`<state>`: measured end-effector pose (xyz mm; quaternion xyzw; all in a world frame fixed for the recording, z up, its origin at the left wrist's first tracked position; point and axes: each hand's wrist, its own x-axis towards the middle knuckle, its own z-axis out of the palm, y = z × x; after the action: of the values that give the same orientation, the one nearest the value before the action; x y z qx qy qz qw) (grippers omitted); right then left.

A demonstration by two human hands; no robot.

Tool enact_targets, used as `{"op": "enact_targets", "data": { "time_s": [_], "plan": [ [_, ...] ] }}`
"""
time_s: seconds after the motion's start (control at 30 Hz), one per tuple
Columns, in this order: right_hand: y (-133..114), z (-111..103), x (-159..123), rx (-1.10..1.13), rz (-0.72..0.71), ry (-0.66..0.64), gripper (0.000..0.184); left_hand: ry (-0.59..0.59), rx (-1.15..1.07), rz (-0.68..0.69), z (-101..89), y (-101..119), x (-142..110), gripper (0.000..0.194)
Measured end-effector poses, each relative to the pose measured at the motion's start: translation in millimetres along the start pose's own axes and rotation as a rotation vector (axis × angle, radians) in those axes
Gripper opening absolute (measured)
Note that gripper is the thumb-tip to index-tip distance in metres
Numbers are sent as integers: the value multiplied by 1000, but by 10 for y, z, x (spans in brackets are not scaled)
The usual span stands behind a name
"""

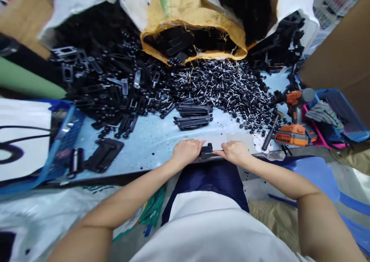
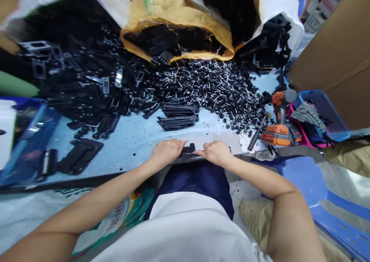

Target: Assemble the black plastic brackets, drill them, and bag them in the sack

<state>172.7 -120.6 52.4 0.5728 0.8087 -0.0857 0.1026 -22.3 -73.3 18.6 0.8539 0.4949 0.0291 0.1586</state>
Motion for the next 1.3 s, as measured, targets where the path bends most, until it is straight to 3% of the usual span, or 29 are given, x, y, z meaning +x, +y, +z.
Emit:
{"op": "enact_targets", "data": {
  "time_s": [0.07, 0.13, 0.27, 0.37, 0.47, 0.57, 0.63, 0.8, 0.9, 1.0, 1.1, 1.17, 1.2, 1.3],
  "plan": [
    [-48, -45, 39, -43, 28, 2, 62, -28, 24, -93, -58, 36, 2, 50],
    [-83, -84, 90, -80, -69, 55, 59, -59, 33, -122, -115, 76, 7, 50],
    [-155, -164, 197, -141, -326, 95, 46, -121, 52, -110, -195, 153, 3, 50],
    [-174, -217, 235, -170, -379, 50, 35, -142, 52, -94, -210, 185, -12, 51],
    [-88, -241, 185, -147, -400, 56, 43, -108, 41, -73, -207, 144, -26, 50],
    [87, -238, 42, -104, -291, 97, 57, 14, 41, 67, -217, 35, -69, 54],
    [188, -249, -75, -45, -310, 155, 64, 116, 11, 235, -234, -23, -143, 60],
    [101, -376, -296, 411, -769, 382, 63, 423, -441, 669, -321, 79, -452, 65],
    [-148, -352, -321, 766, -860, 507, 55, 493, -734, 683, -387, 238, -612, 60],
    [-418, -105, -233, 1066, -775, 736, 48, 501, -900, 644, -379, 379, -701, 55],
    [-654, 255, -39, 1146, -437, 971, 56, 677, -901, 581, -252, 466, -710, 57],
    [-759, 433, 118, 1098, -223, 933, 62, 785, -796, 586, -128, 471, -678, 58],
    [-779, 481, 198, 1091, -186, 895, 64, 819, -731, 607, -63, 451, -652, 58],
    [-651, 433, 467, 1082, -296, 852, 64, 909, -487, 606, 108, 290, -534, 60]
  ]
}}
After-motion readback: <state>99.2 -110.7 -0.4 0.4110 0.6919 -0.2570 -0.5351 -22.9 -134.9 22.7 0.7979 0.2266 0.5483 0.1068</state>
